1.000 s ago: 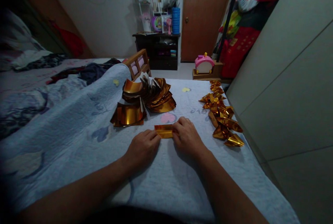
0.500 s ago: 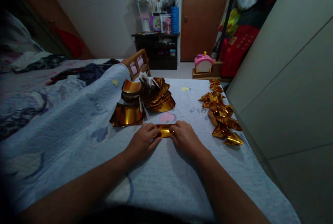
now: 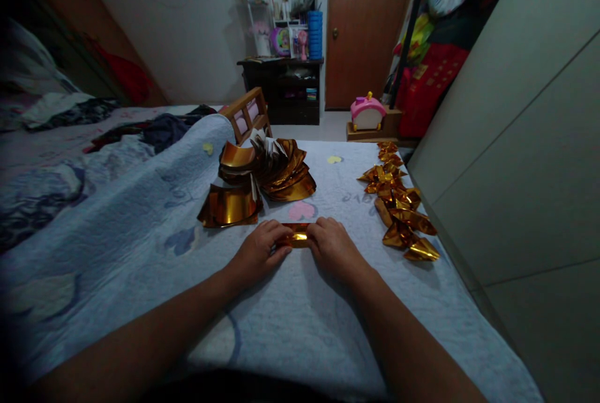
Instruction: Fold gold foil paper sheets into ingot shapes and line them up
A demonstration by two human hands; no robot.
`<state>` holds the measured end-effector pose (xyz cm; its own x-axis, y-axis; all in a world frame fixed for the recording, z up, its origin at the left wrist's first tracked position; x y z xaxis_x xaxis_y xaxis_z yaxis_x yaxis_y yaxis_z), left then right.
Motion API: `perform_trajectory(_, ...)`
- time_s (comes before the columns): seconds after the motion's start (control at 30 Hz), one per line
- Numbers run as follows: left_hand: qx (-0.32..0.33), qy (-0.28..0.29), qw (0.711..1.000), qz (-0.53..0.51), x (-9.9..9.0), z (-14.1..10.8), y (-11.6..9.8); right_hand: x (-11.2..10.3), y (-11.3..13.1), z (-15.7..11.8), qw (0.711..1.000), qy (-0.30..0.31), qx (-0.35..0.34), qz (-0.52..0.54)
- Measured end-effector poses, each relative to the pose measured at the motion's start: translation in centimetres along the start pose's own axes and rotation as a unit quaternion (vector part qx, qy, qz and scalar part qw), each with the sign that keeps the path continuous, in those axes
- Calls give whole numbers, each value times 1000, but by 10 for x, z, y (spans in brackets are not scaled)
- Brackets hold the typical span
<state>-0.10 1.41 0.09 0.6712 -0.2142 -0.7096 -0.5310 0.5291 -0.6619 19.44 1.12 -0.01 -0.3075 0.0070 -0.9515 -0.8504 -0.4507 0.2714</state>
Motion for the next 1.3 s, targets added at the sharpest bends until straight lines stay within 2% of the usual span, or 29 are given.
perform_trajectory(0.2,64,4,997,30,1,-1,-1,4,1,1,1000,-21,14,-8)
perform_trajectory(0.47,73,11,992,100,5,-1,0,-4,4,-3,1000,-8,-23,-5)
perform_trajectory(0.67,88,-2,987,133,7,2,4,-5,5,-2,1000,-12,-18,21)
perform_trajectory(0.83,79,-36,995,56,-3,2,-2,-14,5,-1,994,-29,-10,102)
perform_trajectory(1.1,8,-75,991,-112,-18,2,-8,-19,0,-3,969,-49,43,238)
perform_trajectory(1.3,-43,-94,961,-255,-19,4,-3,-22,3,-3,920,-18,76,383)
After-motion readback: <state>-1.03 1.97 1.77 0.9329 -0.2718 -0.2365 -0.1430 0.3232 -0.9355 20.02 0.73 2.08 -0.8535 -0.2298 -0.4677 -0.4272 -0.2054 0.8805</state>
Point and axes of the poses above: each hand's wrist, its own z-axis towards the middle knuckle, its own x-axis out of the palm, y = z × x, the point moved 2 cm from there along z, towards the middle knuckle, and after that the axes turned 10 degrees about -z, right-handed, at the moved point
